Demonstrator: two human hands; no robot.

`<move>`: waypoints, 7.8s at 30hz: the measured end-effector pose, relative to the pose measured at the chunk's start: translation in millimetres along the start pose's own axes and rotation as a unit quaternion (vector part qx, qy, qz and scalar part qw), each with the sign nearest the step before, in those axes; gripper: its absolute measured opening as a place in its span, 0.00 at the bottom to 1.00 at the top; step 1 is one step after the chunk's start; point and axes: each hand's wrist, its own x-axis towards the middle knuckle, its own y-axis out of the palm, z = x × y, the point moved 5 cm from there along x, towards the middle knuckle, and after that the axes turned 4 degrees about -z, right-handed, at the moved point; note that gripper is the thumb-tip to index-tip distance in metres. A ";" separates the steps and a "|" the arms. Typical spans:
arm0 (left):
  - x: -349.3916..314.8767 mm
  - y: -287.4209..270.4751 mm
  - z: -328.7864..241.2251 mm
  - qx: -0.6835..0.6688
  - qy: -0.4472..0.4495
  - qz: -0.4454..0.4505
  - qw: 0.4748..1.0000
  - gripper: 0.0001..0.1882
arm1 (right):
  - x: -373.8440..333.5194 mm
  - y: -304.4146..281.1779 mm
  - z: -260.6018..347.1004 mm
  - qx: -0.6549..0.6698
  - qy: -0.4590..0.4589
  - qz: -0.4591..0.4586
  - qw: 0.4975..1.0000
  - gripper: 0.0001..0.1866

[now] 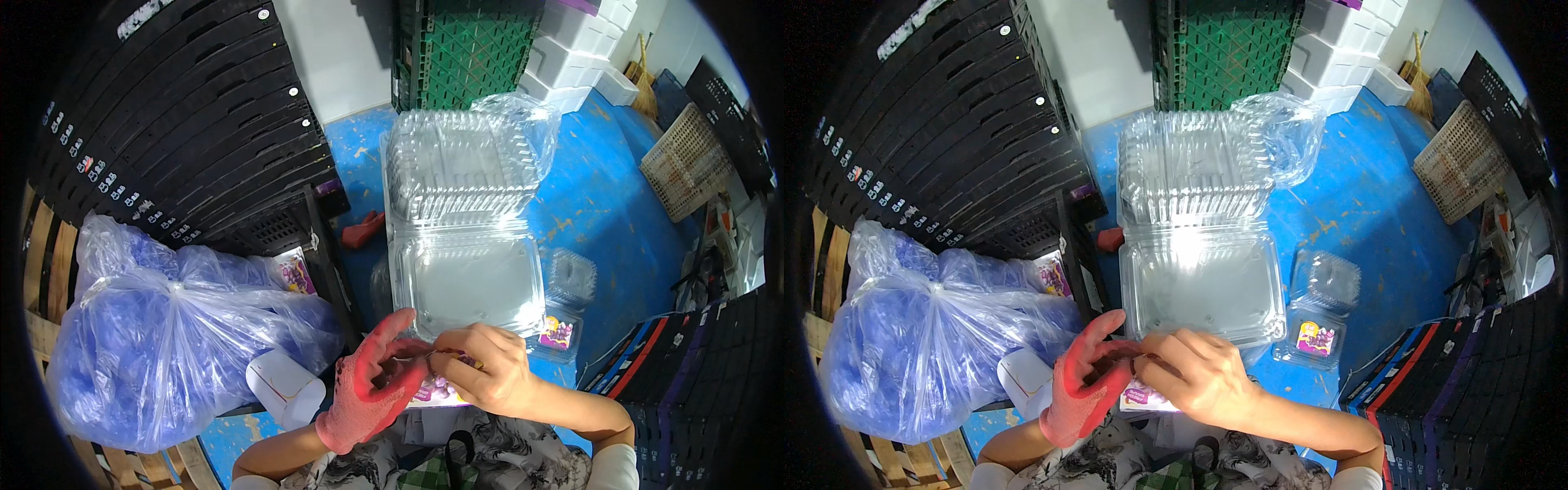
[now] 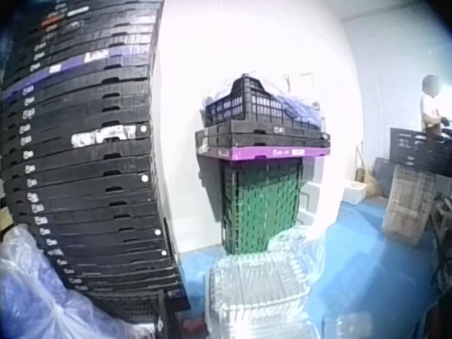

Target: The person sits on the floor and repeatedly applies small printed labels to clear plastic food containers. They peel each label from a sheet, place it on a container, smooth it down, and set the labeled container aside. The process is repeated for multiple containers.

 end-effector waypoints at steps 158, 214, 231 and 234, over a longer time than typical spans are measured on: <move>34.4 -95.3 30.2 0.207 0.231 -0.307 0.900 0.19 | -414.4 -58.2 -250.2 -0.381 0.439 0.169 0.796 0.33; 112.9 -205.7 -17.6 0.684 0.233 -0.068 0.688 0.13 | -273.9 -49.5 -214.8 -0.109 0.455 0.027 0.884 0.12; 42.2 -233.6 -182.6 0.349 -0.029 -0.093 0.932 0.25 | -138.9 -79.5 -162.3 -0.010 0.363 -0.220 0.906 0.13; 42.8 -228.2 -196.8 0.342 0.049 -0.064 0.936 0.27 | -82.9 -83.6 -102.3 0.040 0.248 -0.215 0.944 0.19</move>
